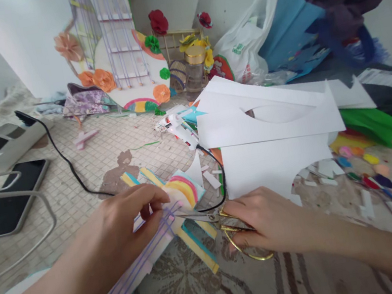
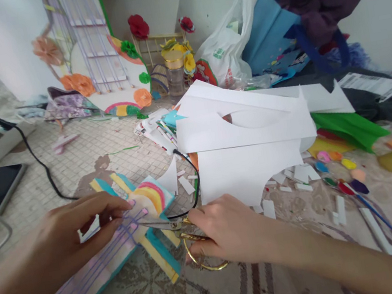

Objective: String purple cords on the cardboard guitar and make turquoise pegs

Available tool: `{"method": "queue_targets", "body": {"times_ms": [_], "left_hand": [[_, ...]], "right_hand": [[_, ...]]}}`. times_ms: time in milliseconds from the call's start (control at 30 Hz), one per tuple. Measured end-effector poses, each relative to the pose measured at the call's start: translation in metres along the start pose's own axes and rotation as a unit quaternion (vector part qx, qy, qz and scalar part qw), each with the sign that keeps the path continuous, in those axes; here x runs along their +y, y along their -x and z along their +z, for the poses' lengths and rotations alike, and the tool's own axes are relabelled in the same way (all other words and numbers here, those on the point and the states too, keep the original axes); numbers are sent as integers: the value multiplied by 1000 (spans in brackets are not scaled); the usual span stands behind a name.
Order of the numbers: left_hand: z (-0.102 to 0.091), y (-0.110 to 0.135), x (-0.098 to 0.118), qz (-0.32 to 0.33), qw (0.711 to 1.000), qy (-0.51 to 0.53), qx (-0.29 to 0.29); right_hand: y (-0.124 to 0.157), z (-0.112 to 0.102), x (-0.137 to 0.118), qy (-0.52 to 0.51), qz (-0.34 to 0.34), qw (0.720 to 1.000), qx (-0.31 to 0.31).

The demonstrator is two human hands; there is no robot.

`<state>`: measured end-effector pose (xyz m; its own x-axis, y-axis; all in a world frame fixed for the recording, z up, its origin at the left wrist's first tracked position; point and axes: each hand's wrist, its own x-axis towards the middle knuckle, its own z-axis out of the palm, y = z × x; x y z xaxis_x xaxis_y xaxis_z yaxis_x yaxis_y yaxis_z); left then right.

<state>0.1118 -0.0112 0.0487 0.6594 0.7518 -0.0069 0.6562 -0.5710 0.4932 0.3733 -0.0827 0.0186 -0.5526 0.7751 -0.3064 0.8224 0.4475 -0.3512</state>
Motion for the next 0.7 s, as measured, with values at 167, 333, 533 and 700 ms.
{"method": "queue_targets", "body": {"times_ms": [167, 333, 533, 700], "left_hand": [[2, -3, 0, 19, 999, 48, 3], [5, -4, 0, -29, 993, 114, -6], [9, -5, 1, -65, 980, 185, -14], [11, -3, 3, -80, 980, 184, -17]], "right_hand": [[-1, 1, 2, -14, -3, 1000, 1], [1, 3, 4, -14, -6, 1000, 11], [2, 7, 5, -18, -16, 1000, 20], [1, 7, 5, -18, -12, 1000, 18]]}}
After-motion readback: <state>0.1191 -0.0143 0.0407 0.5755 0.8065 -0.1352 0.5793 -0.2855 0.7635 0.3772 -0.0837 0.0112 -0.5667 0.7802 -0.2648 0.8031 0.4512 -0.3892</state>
